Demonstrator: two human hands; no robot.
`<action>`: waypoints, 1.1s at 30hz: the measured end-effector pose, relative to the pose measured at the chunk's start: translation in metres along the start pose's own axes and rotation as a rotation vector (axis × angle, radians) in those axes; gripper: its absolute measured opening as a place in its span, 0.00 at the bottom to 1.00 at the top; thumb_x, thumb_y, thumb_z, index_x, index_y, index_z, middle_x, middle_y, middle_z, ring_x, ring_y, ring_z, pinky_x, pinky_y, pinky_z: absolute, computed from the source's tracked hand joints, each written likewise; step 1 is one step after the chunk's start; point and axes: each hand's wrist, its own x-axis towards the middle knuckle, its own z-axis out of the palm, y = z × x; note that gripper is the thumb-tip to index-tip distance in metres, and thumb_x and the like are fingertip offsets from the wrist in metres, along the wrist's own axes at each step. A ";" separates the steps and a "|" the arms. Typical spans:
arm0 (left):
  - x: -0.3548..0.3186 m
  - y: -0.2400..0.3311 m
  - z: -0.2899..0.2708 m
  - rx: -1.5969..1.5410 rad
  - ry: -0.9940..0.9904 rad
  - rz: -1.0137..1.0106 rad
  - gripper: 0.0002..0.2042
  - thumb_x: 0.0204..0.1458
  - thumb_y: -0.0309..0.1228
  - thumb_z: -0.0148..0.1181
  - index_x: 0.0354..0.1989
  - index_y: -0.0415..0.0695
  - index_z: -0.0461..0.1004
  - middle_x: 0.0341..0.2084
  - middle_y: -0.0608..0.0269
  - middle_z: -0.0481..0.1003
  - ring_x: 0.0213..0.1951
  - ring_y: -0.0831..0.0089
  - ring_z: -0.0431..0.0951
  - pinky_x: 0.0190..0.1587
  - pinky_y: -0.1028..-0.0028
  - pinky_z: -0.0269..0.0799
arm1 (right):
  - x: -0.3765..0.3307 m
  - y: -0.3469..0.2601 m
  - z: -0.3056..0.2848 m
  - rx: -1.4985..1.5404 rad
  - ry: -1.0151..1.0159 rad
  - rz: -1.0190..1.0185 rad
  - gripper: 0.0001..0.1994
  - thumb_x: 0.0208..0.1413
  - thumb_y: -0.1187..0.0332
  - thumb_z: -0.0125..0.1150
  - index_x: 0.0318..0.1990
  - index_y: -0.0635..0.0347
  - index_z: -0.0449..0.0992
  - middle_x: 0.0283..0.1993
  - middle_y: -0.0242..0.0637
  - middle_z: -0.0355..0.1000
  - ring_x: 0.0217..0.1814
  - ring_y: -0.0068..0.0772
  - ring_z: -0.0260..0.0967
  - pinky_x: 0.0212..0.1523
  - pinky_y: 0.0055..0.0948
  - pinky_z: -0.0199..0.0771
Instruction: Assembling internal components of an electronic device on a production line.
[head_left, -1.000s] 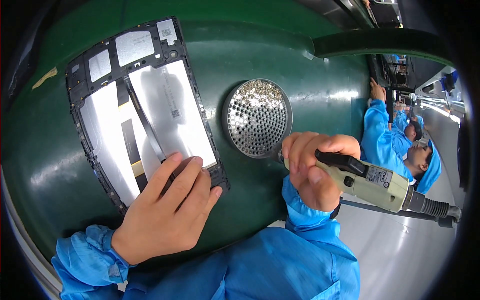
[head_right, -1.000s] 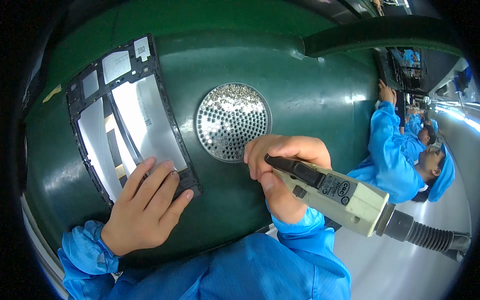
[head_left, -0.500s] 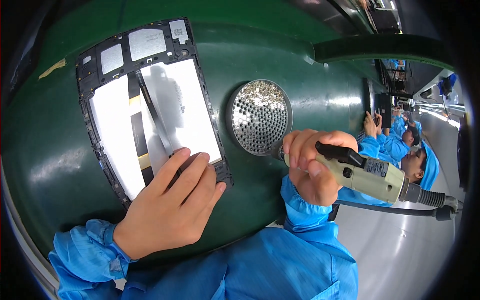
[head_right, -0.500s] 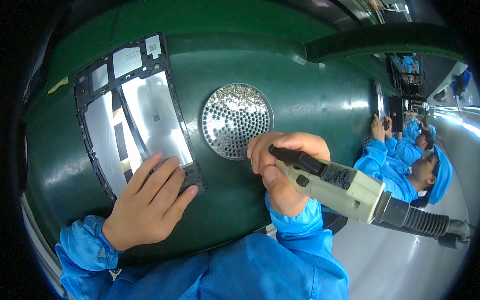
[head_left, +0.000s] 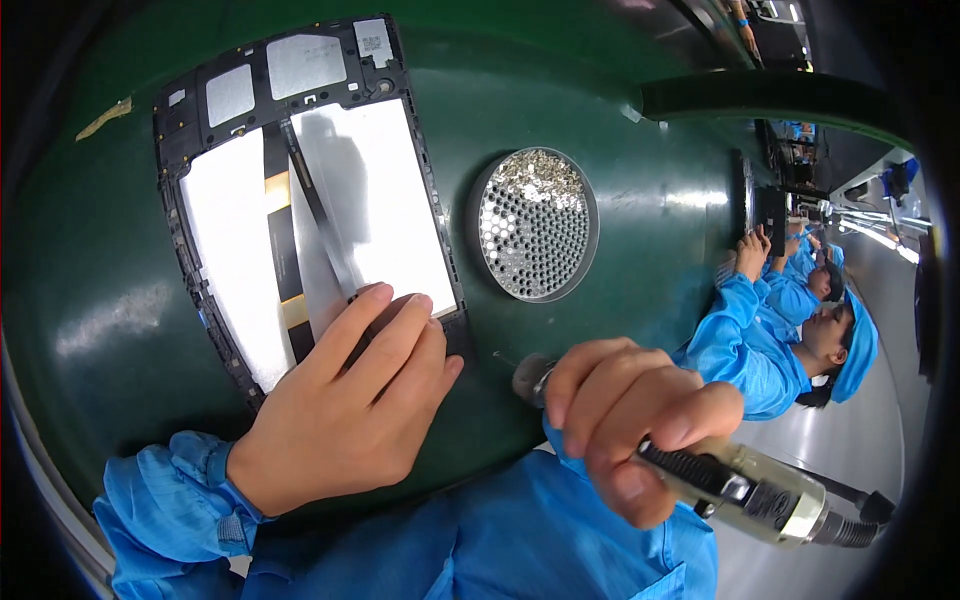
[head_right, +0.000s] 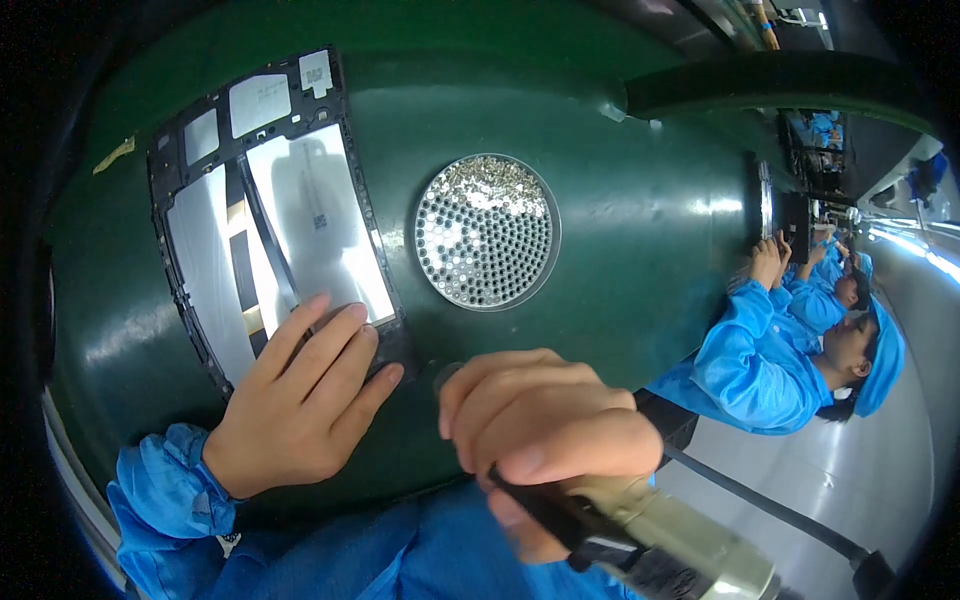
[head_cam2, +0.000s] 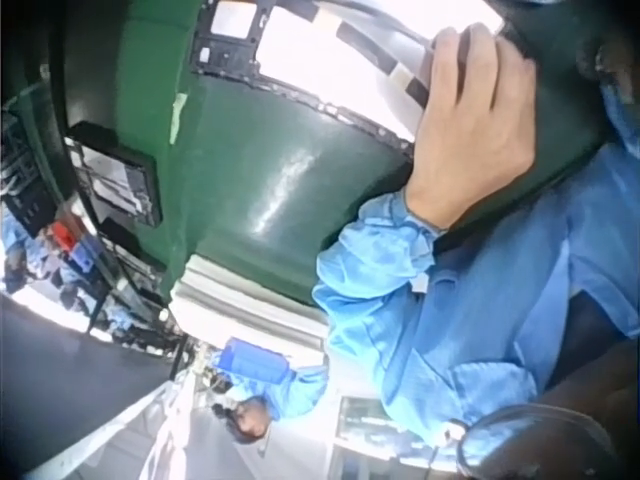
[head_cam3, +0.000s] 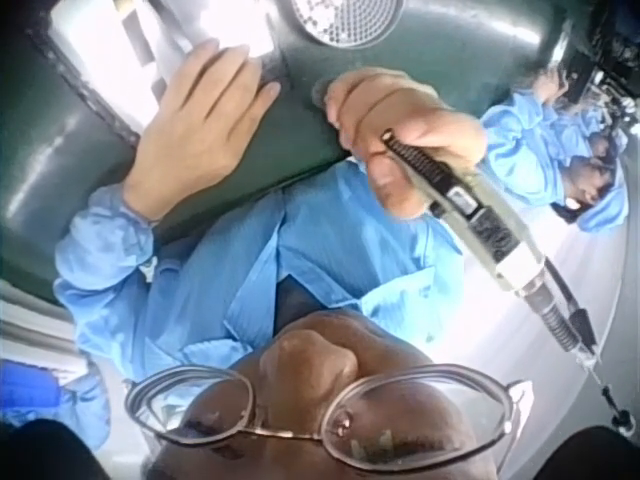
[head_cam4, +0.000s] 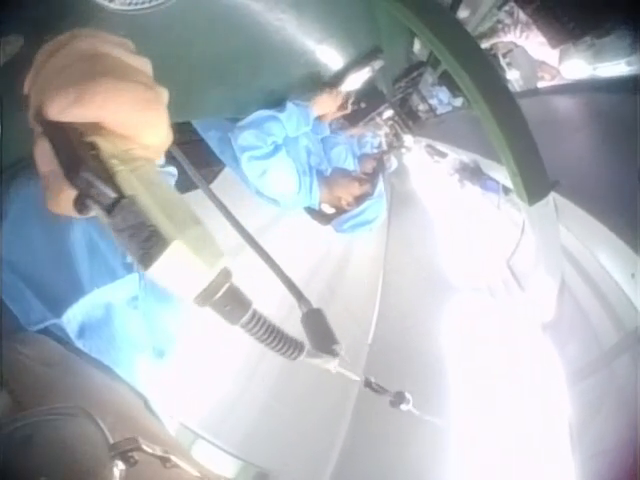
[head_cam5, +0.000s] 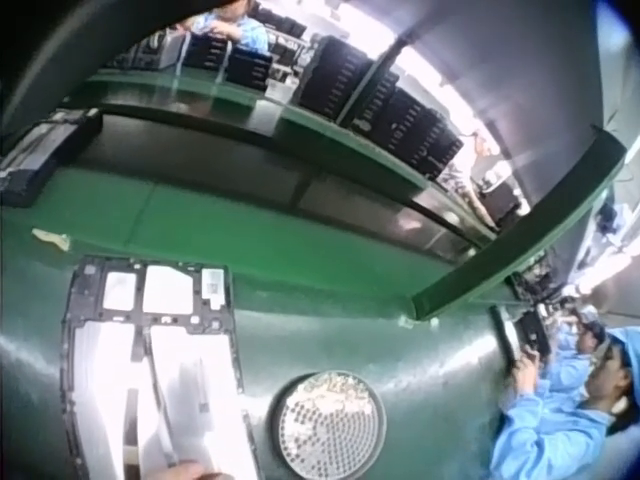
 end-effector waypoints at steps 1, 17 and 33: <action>0.000 0.000 -0.001 -0.011 -0.003 -0.007 0.11 0.44 0.26 0.58 0.37 0.39 0.79 0.40 0.49 0.73 0.51 0.55 0.71 0.58 0.54 0.64 | 0.000 0.002 0.005 -0.006 -0.009 0.004 0.17 0.46 0.73 0.58 0.45 0.57 0.62 0.18 0.29 0.64 0.18 0.27 0.64 0.21 0.31 0.70; 0.000 0.001 -0.003 -0.026 -0.002 -0.028 0.12 0.44 0.27 0.59 0.37 0.39 0.79 0.40 0.51 0.72 0.51 0.56 0.70 0.59 0.55 0.62 | 0.002 0.008 0.009 0.002 -0.083 0.050 0.18 0.44 0.77 0.58 0.44 0.59 0.62 0.19 0.32 0.65 0.18 0.30 0.65 0.23 0.35 0.69; -0.002 0.003 -0.001 0.007 0.007 0.026 0.13 0.43 0.25 0.58 0.38 0.39 0.78 0.39 0.47 0.74 0.50 0.54 0.71 0.58 0.53 0.62 | -0.008 0.011 -0.028 0.019 0.249 0.031 0.18 0.48 0.74 0.57 0.48 0.60 0.63 0.21 0.35 0.63 0.22 0.31 0.62 0.29 0.37 0.66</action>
